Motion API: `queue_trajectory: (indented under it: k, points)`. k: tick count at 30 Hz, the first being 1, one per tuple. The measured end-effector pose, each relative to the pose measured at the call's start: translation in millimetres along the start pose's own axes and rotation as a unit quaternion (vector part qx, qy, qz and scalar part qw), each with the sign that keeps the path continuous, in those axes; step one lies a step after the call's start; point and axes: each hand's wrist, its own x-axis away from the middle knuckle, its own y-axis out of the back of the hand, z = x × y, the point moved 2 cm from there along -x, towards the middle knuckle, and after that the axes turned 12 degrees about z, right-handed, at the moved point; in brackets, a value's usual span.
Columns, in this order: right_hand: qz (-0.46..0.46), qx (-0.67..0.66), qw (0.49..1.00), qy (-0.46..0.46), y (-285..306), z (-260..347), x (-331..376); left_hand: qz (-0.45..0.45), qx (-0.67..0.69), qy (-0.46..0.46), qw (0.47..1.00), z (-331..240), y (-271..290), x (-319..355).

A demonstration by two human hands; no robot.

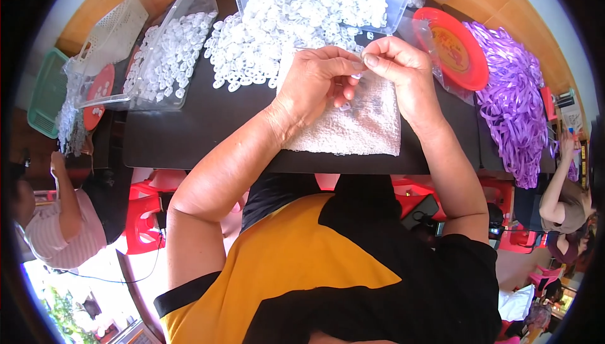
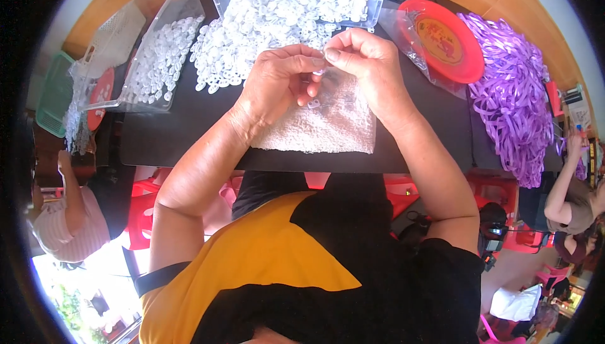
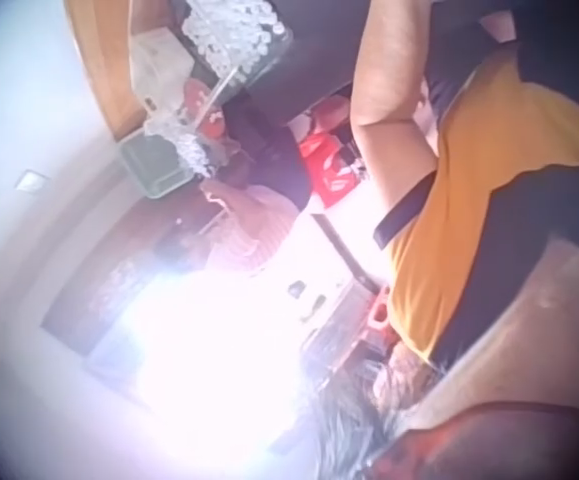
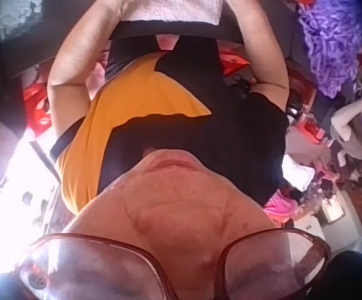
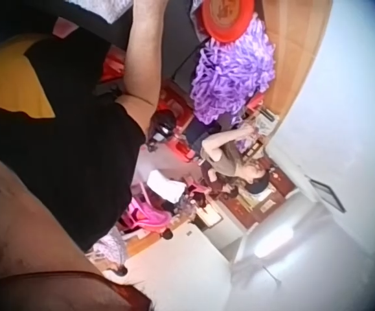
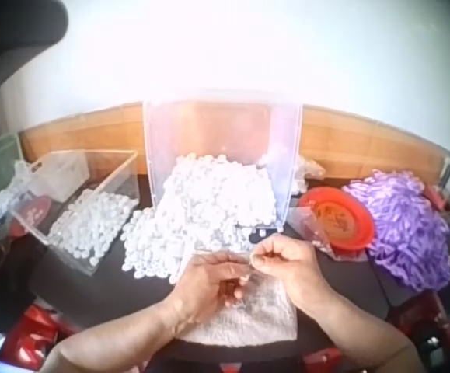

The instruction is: Sorting and inspecting small white plastic components on a table into containers.

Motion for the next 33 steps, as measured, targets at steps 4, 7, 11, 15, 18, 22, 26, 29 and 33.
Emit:
queue_trajectory:
  k: [4, 7, 11, 15, 18, 22, 26, 29, 33]
  points:
    - [0.006, 0.038, 0.999, 0.018, 2, -1, 3, 0.000, -0.003, 0.006, 1.000, 1, -1, 0]
    - [0.010, 0.053, 0.998, 0.035, 3, -3, 3, -0.013, -0.048, -0.006, 0.999, 0, -2, 1]
    - [-0.016, 0.079, 0.997, 0.018, 5, -4, 2, -0.034, -0.172, -0.036, 0.984, 1, -3, 2]
    - [0.011, 0.144, 0.990, -0.005, 8, -8, 1, -0.043, -0.236, -0.074, 0.968, 3, -5, 3]
    - [0.023, 0.166, 0.986, -0.010, 9, -10, 1, -0.052, -0.307, -0.110, 0.944, 8, -3, 1]
    - [0.045, 0.200, 0.979, 0.007, 8, -6, 1, -0.060, -0.417, -0.176, 0.890, 6, -6, 4]
    - [0.042, 0.210, 0.975, 0.052, 6, -5, 3, -0.047, -0.342, -0.116, 0.932, 6, -6, 4]
    - [0.044, 0.293, 0.949, 0.105, 7, -1, 4, -0.044, -0.285, -0.051, 0.956, 2, -9, 4]
    - [0.035, 0.383, 0.911, 0.149, 5, 1, 5, -0.044, -0.304, -0.057, 0.950, 5, -6, 3]
